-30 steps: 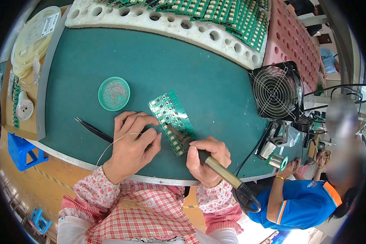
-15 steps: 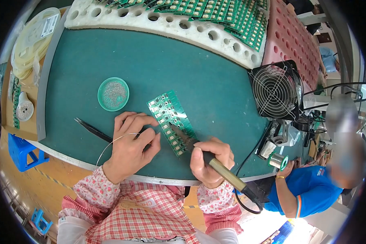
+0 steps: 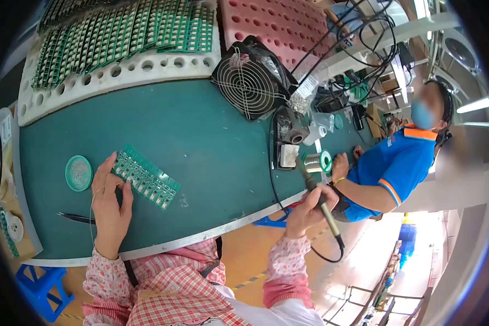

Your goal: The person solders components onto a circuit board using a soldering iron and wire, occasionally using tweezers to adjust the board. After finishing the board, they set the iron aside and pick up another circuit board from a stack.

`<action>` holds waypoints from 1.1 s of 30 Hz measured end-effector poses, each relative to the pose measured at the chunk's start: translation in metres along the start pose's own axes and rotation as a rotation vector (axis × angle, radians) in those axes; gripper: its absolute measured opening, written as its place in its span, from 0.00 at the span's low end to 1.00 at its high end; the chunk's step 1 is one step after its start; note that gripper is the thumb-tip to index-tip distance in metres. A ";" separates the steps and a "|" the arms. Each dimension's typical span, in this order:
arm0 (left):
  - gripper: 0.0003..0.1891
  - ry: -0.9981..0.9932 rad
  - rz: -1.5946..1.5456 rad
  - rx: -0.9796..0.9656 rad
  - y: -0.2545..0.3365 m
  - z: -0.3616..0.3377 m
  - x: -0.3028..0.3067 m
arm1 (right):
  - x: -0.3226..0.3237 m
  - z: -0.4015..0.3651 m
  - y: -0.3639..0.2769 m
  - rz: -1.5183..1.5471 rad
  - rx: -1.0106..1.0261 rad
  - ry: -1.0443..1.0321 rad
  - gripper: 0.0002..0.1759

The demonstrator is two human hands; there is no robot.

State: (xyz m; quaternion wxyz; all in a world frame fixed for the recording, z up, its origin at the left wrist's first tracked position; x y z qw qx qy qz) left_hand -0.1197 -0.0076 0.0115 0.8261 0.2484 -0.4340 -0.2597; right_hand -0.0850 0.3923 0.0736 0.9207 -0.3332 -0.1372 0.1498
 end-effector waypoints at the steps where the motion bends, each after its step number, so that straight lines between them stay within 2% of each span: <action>1: 0.07 -0.004 0.014 -0.010 0.002 0.000 -0.002 | -0.003 0.008 0.009 -0.027 0.035 0.007 0.07; 3: 0.07 -0.023 -0.047 0.041 0.002 -0.002 -0.002 | -0.021 0.018 0.016 0.008 0.131 -0.061 0.10; 5: 0.07 -0.023 -0.015 0.022 0.002 -0.003 -0.001 | -0.039 0.026 0.011 -0.185 0.443 -0.116 0.14; 6: 0.06 -0.047 -0.045 0.025 0.004 -0.003 -0.003 | -0.043 0.029 0.041 -0.133 0.289 -0.206 0.15; 7: 0.06 -0.072 -0.083 0.027 0.007 -0.004 -0.005 | -0.051 0.029 0.041 -0.214 0.301 -0.290 0.16; 9: 0.06 -0.080 -0.107 0.004 0.011 -0.007 -0.009 | -0.067 0.025 0.035 -0.253 0.453 -0.414 0.16; 11: 0.06 -0.088 -0.144 -0.016 0.015 -0.009 -0.010 | -0.061 0.022 0.044 -0.281 0.280 -0.422 0.17; 12: 0.06 -0.103 -0.184 -0.037 0.018 -0.012 -0.011 | -0.058 0.020 0.031 -0.252 0.333 -0.344 0.16; 13: 0.06 -0.120 -0.225 -0.056 0.021 -0.013 -0.011 | -0.055 0.015 0.026 -0.247 0.328 -0.352 0.16; 15: 0.06 -0.102 -0.225 -0.040 0.024 -0.016 -0.007 | -0.039 0.007 0.031 -0.035 -0.003 -0.252 0.15; 17: 0.06 -0.055 -0.139 -0.042 0.028 -0.018 0.002 | -0.028 -0.010 0.017 0.041 -0.078 -0.212 0.14; 19: 0.06 -0.061 -0.076 -0.047 0.028 -0.023 0.002 | -0.026 -0.030 -0.006 0.061 -0.188 -0.284 0.13; 20: 0.06 -0.063 -0.014 -0.058 0.027 -0.026 0.002 | -0.031 -0.040 -0.018 0.100 -0.153 -0.311 0.12; 25: 0.05 -0.038 -0.051 -0.042 0.031 -0.029 -0.003 | -0.061 -0.078 -0.070 0.360 -0.345 -0.518 0.10; 27: 0.05 -0.026 -0.058 -0.035 0.029 -0.030 -0.004 | -0.073 -0.087 -0.079 0.515 -0.285 -0.675 0.10; 28: 0.06 -0.019 -0.067 -0.031 0.029 -0.030 -0.004 | -0.077 -0.091 -0.084 0.496 -0.262 -0.713 0.11; 29: 0.06 -0.012 -0.076 -0.027 0.028 -0.030 -0.005 | -0.080 -0.095 -0.084 0.508 -0.162 -0.733 0.12; 33: 0.07 -0.011 -0.090 -0.008 0.025 -0.030 -0.005 | -0.092 -0.101 -0.099 0.539 -0.020 -0.789 0.12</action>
Point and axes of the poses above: each hand's wrist, its own z-axis towards the middle knuckle, its own x-axis out of the back of the hand, y = z × x, the point moved 5 cm from there along z, towards the middle knuckle, and after that the axes turned 11 degrees about y, right-handed, at the moved point
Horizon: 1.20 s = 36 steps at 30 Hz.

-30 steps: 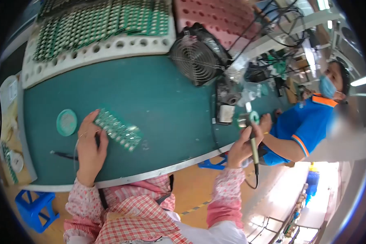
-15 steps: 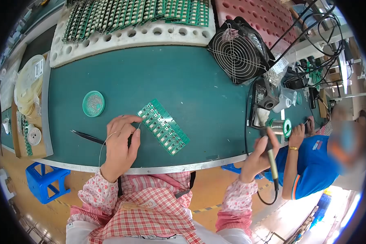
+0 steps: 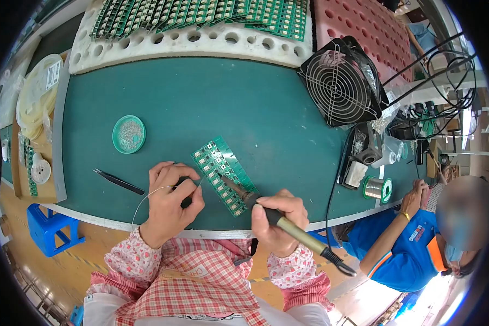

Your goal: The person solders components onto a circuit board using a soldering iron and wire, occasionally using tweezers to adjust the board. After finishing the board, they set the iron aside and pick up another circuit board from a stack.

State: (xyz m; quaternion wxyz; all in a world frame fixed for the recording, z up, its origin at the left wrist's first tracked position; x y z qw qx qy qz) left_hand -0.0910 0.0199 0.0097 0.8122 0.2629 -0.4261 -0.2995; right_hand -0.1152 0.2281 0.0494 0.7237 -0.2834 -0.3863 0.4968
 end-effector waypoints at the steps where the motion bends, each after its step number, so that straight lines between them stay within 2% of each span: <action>1: 0.07 0.008 -0.006 -0.008 0.000 0.000 0.000 | -0.004 0.002 -0.003 -0.013 0.051 -0.028 0.12; 5: 0.07 0.004 -0.001 -0.018 0.001 0.002 0.000 | -0.016 0.006 -0.006 -0.024 0.138 -0.067 0.12; 17: 0.08 0.007 0.011 0.004 -0.001 0.002 -0.002 | -0.039 0.022 -0.012 -0.061 0.220 -0.182 0.11; 36: 0.08 0.011 0.014 0.013 -0.001 0.004 -0.001 | -0.043 0.021 -0.011 -0.103 0.208 -0.221 0.11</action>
Point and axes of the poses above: each hand's wrist, its own z-axis towards the middle knuckle, its own x-axis out of the back of the hand, y = z × x, the point moved 5 cm from there along z, towards the middle knuckle, and after that the axes turned 11 degrees about y, right-handed, at the moved point
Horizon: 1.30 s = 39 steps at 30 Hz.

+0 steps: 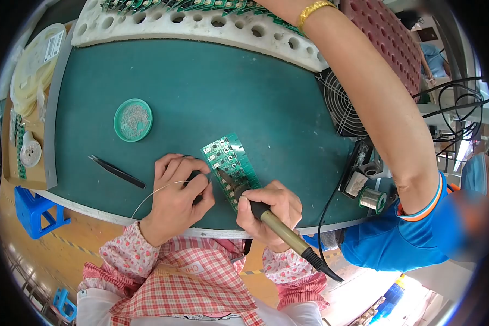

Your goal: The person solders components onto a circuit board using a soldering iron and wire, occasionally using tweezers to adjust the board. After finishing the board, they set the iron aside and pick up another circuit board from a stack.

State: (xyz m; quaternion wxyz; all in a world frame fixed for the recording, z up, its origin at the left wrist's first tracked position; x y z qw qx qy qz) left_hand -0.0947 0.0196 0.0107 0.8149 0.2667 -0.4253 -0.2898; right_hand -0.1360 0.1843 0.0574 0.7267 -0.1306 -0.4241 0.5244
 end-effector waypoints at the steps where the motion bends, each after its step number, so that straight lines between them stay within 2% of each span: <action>1: 0.08 -0.002 0.001 -0.002 0.000 0.000 0.000 | 0.000 0.000 0.000 0.003 0.006 0.002 0.11; 11: 0.09 -0.015 0.037 -0.015 0.000 -0.001 -0.003 | -0.001 0.001 -0.003 -0.032 0.061 -0.019 0.12; 16: 0.08 -0.027 0.038 -0.018 0.000 0.000 -0.003 | -0.004 0.000 -0.008 -0.053 0.162 -0.051 0.14; 21: 0.09 -0.010 0.020 -0.013 -0.001 0.000 -0.002 | -0.002 0.002 -0.009 -0.040 0.213 -0.070 0.11; 33: 0.08 -0.001 0.025 -0.006 0.000 0.001 -0.002 | 0.005 0.001 -0.006 -0.030 0.185 -0.048 0.12; 38: 0.08 0.006 0.003 0.015 -0.002 0.002 -0.001 | 0.014 -0.002 0.003 0.011 0.074 0.143 0.11; 39: 0.08 0.006 0.003 0.012 -0.001 0.002 0.000 | 0.018 -0.005 0.006 0.003 0.033 0.131 0.11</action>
Point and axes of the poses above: each hand's wrist, its own z-axis towards the middle knuckle, its own x-axis out of the back of the hand, y = z × x, the point moved 5 cm from there along z, towards the middle knuckle, and after that the axes turned 11 degrees about y, right-handed, at the moved point
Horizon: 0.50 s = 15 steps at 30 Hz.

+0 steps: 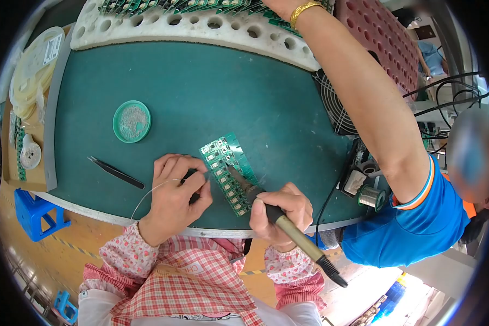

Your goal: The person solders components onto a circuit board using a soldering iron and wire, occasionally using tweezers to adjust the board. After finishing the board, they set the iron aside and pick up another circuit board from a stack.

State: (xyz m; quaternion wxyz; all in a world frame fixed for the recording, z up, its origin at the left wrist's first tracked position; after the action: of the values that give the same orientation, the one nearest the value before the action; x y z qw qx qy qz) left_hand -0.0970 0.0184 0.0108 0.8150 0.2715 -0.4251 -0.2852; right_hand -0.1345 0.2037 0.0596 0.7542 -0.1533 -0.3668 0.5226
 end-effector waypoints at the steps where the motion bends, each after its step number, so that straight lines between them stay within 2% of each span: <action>1: 0.08 0.004 -0.015 0.002 0.000 0.001 0.001 | 0.001 0.000 -0.001 -0.002 0.003 0.005 0.11; 3: 0.08 0.007 -0.030 0.001 0.000 0.004 0.003 | 0.005 0.000 0.003 0.015 -0.109 0.046 0.11; 15: 0.10 0.012 -0.016 0.002 -0.007 0.012 0.002 | -0.019 0.009 -0.001 0.036 0.002 -0.106 0.11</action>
State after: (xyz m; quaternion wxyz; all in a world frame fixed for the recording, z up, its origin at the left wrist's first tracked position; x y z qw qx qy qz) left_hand -0.1076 0.0093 0.0128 0.8148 0.2775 -0.4186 -0.2896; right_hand -0.1441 0.1850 0.0589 0.7242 -0.1311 -0.4028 0.5441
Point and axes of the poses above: each hand's wrist, its own z-axis towards the middle knuckle, its own x-axis out of the back of the hand, y = z × x, the point moved 5 cm from there along z, towards the middle knuckle, and after that the axes turned 11 degrees about y, right-handed, at the moved point
